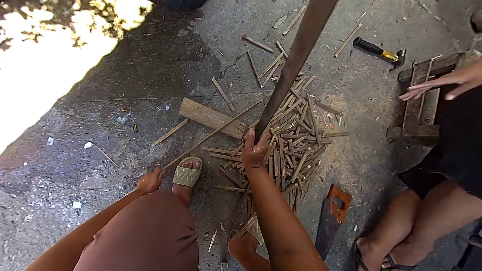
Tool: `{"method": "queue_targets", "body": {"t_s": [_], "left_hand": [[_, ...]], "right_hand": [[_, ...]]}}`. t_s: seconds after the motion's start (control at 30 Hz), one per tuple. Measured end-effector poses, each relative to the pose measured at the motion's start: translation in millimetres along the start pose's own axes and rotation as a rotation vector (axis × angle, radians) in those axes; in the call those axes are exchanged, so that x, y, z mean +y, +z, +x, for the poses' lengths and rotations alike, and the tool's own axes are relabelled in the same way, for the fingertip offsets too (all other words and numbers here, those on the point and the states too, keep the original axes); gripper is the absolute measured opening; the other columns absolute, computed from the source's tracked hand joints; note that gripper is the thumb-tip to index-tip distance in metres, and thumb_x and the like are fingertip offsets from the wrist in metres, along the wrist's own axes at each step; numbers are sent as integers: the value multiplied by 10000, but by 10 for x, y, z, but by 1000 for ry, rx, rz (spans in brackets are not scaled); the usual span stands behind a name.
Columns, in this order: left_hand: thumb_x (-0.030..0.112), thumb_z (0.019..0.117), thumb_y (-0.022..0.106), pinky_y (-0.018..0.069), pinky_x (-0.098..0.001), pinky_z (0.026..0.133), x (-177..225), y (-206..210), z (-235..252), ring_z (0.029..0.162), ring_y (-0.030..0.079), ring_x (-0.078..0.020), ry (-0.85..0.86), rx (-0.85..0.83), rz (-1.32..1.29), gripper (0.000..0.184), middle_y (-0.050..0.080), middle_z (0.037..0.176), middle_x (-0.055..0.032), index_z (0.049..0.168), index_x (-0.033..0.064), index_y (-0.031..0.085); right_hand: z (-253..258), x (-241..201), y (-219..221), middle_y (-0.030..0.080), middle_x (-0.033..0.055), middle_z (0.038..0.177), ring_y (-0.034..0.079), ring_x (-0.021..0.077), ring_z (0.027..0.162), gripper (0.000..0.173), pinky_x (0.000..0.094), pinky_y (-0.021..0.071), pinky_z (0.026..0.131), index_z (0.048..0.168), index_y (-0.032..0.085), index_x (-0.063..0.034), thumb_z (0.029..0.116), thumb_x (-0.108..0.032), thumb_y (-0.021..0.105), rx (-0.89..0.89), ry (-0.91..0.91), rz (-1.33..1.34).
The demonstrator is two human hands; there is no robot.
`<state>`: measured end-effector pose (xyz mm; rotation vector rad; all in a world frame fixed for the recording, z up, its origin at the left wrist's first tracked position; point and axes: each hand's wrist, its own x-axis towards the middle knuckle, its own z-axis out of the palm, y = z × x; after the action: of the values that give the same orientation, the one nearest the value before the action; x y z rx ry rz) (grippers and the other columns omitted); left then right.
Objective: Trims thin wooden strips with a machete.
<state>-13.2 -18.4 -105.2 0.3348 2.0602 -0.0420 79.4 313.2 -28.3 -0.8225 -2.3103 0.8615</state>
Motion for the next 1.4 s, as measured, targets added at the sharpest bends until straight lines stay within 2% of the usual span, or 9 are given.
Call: {"method": "queue_targets", "body": {"t_s": [0.17, 0.37, 0.5, 0.6, 0.8, 1.07, 1.17, 1.23, 1.4], "left_hand": [[344, 1146, 301, 500, -645, 965, -7, -20, 1, 1207, 628, -492, -14, -15, -24, 467, 630, 1275, -315, 1427, 13, 473], [195, 1127, 378, 405, -564, 1087, -378, 59, 118, 1207, 580, -479, 363, 151, -357, 434, 631, 1192, -348, 1152, -140, 652], [292, 1143, 373, 541, -386, 792, -328, -116, 52, 798, 646, -205, 305, -100, -429, 413, 658, 958, -157, 1156, -59, 590], [313, 1150, 326, 467, -494, 806, -206, -247, 11, 804, 562, -308, 286, -166, -324, 471, 567, 885, -201, 1103, -79, 582], [394, 1145, 278, 475, -681, 916, -31, -462, -184, 1069, 653, -498, 209, -40, -92, 548, 656, 1077, -322, 1186, -58, 585], [394, 1145, 290, 392, -347, 611, -80, -643, -276, 616, 419, -152, 202, -262, -378, 530, 434, 737, -42, 920, 7, 573], [414, 1141, 296, 409, -382, 641, -87, -909, -491, 639, 438, -179, 142, -253, -315, 553, 458, 750, -65, 931, -6, 591], [416, 1141, 287, 421, -407, 672, -34, -1046, -612, 671, 464, -204, 132, -250, -251, 568, 476, 766, -91, 923, -14, 588], [428, 1140, 254, 443, -581, 896, 92, -1166, -753, 942, 594, -387, 114, -229, -92, 650, 603, 980, -272, 1067, -106, 617]], "right_hand": [[-134, 289, 264, 693, 235, 1219, 667, 383, 1189, 469, 572, 514, 991, 1338, 588, -27, 1122, -391, 387, -812, 768, -471], [-329, 513, 133, 702, 242, 1146, 679, 390, 1126, 469, 572, 510, 972, 1301, 596, 8, 1128, -376, 389, -777, 772, -409], [-430, 603, 58, 695, 222, 1074, 692, 344, 973, 446, 514, 532, 898, 1322, 581, 12, 1133, -345, 392, -783, 791, -339], [-292, 453, 13, 695, 231, 1070, 694, 357, 986, 451, 530, 532, 895, 1249, 625, 12, 1124, -366, 412, -763, 807, -360], [139, -121, -174, 617, 164, 747, 632, 309, 640, 433, 528, 542, 631, 1102, 631, 19, 1105, -382, 466, -324, 383, -121], [547, -600, -370, 604, -19, 777, 644, 66, 664, 323, 302, 602, 634, 1066, 540, -1, 1124, -296, 423, 194, -186, 423], [27, 39, -40, 629, 136, 779, 661, 214, 650, 443, 410, 602, 650, 1164, 566, 91, 1117, -327, 427, -30, 123, 58], [-236, 348, 126, 700, 270, 1017, 710, 402, 940, 484, 573, 559, 874, 1332, 565, 50, 1120, -361, 423, -484, 542, -231], [-123, 283, 271, 703, 259, 1090, 703, 407, 1035, 497, 582, 542, 907, 1267, 617, 7, 1124, -411, 389, -755, 777, -373]]}}
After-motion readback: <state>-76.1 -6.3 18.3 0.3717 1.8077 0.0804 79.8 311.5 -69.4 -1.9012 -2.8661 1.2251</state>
